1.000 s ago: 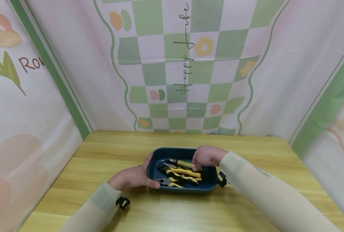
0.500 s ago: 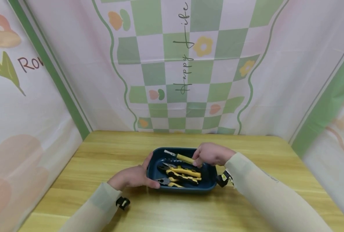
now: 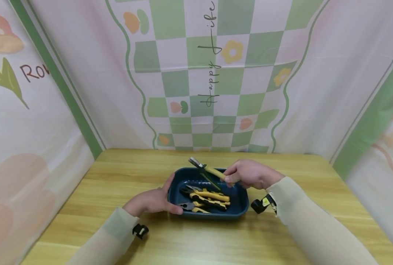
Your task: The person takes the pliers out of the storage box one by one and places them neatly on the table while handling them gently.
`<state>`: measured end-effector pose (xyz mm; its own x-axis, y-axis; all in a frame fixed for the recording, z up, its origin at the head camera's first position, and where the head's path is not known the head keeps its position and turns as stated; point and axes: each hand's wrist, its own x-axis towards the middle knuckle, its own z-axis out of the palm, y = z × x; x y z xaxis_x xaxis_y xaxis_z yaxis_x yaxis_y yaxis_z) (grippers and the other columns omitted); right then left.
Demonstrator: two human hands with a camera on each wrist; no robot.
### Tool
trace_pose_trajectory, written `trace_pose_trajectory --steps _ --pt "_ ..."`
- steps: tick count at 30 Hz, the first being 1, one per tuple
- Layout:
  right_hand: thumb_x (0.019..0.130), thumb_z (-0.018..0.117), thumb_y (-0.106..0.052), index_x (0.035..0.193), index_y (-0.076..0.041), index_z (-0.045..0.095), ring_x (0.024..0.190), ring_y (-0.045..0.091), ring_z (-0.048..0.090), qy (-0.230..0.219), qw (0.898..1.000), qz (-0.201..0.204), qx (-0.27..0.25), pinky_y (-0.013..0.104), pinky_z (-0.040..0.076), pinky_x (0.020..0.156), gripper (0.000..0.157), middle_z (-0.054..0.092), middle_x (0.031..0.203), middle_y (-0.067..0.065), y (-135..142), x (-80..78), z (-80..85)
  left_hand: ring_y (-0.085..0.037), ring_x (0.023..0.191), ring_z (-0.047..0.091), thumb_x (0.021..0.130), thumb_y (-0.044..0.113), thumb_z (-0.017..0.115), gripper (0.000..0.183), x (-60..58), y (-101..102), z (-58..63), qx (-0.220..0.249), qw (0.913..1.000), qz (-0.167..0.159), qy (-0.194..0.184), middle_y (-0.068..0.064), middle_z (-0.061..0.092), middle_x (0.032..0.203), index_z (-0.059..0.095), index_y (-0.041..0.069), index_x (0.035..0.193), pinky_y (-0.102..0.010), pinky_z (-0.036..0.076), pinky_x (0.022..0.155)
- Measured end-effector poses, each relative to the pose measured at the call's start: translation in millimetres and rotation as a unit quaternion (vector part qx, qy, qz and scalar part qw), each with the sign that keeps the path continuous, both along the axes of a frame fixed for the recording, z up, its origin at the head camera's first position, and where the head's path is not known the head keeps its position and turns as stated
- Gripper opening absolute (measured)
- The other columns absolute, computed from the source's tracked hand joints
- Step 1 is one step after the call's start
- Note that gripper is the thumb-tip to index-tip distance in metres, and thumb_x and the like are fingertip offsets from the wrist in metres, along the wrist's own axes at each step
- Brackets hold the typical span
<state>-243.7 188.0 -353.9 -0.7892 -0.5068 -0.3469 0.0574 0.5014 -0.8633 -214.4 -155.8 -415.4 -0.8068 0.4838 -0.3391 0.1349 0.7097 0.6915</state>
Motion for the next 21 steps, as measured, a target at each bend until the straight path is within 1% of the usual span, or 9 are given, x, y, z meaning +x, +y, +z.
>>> trace_pose_trajectory --steps 3,5,7,9,12,15,18,21 --pt "0.098 0.065 -0.016 0.104 0.0 0.074 0.044 0.012 0.028 -0.02 0.999 -0.005 -0.038 0.025 0.027 0.046 0.019 0.067 0.085 0.013 4.2 0.7 0.9 -0.041 0.124 0.051 0.077 0.05 0.084 0.134 0.4 0.4 0.4 0.0 1.0 0.0 0.001 -0.032 0.044 0.143 -0.016 0.016 0.158 -0.054 0.033 0.107" --pt "0.098 0.065 -0.015 0.103 0.002 0.073 0.044 0.011 0.03 -0.035 0.997 -0.008 -0.063 0.024 0.027 0.045 0.02 0.066 0.081 0.01 6.1 1.1 1.6 -0.042 0.126 0.049 0.076 0.051 0.084 0.134 0.5 0.4 1.1 0.0 1.0 0.002 0.003 -0.032 0.043 0.145 -0.016 0.015 0.158 -0.054 0.033 0.107" --pt "0.098 0.064 -0.014 0.103 0.005 0.072 0.044 0.01 0.031 -0.05 0.995 -0.009 -0.088 0.024 0.027 0.045 0.02 0.066 0.08 0.009 7.6 1.3 2.0 -0.043 0.128 0.047 0.076 0.052 0.084 0.135 0.4 0.3 1.9 0.0 1.0 0.005 0.004 -0.032 0.041 0.146 -0.016 0.015 0.158 -0.054 0.033 0.107" --pt "0.099 0.063 -0.013 0.103 0.005 0.071 0.044 0.009 0.031 -0.065 0.992 -0.009 -0.112 0.023 0.027 0.044 0.02 0.067 0.081 0.009 9.3 1.5 2.3 -0.043 0.129 0.046 0.075 0.052 0.084 0.135 0.3 0.0 2.6 -0.001 1.0 0.007 0.003 -0.032 0.04 0.146 -0.016 0.014 0.158 -0.054 0.032 0.108" --pt "0.1 0.062 -0.011 0.104 0.003 0.071 0.045 0.008 0.032 -0.083 0.986 -0.013 -0.141 0.022 0.028 0.044 0.018 0.067 0.083 0.009 13.7 1.6 1.6 -0.043 0.13 0.045 0.076 0.051 0.084 0.135 0.6 -0.1 3.2 0.001 1.0 0.008 -0.002 -0.032 0.039 0.147 -0.016 0.014 0.158 -0.054 0.031 0.108" --pt "0.101 0.06 -0.012 0.105 0.001 0.072 0.046 0.007 0.032 -0.098 0.981 -0.016 -0.169 0.021 0.028 0.044 0.018 0.066 0.083 0.007 21.0 2.1 1.4 -0.042 0.128 0.047 0.076 0.05 0.084 0.134 0.9 -0.1 2.3 0.003 1.0 0.007 -0.006 -0.032 0.041 0.146 -0.016 0.015 0.158 -0.054 0.032 0.108" --pt "0.102 0.058 -0.014 0.107 0.0 0.071 0.046 0.005 0.033 -0.104 0.975 -0.011 -0.197 0.021 0.027 0.044 0.02 0.066 0.084 0.005 31.0 2.8 2.4 -0.041 0.126 0.049 0.076 0.051 0.084 0.134 0.9 0.0 0.7 0.001 1.0 0.006 -0.006 -0.031 0.043 0.145 -0.015 0.015 0.158 -0.054 0.032 0.107" --pt "0.103 0.056 -0.014 0.107 -0.003 0.072 0.046 0.005 0.033 -0.103 0.97 0.0 -0.221 0.021 0.028 0.045 0.02 0.066 0.085 0.004 42.7 3.8 4.2 -0.042 0.129 0.046 0.076 0.051 0.084 0.134 0.7 0.5 -0.2 0.003 0.9999 0.008 -0.007 -0.031 0.04 0.147 -0.015 0.017 0.159 -0.054 0.032 0.108"
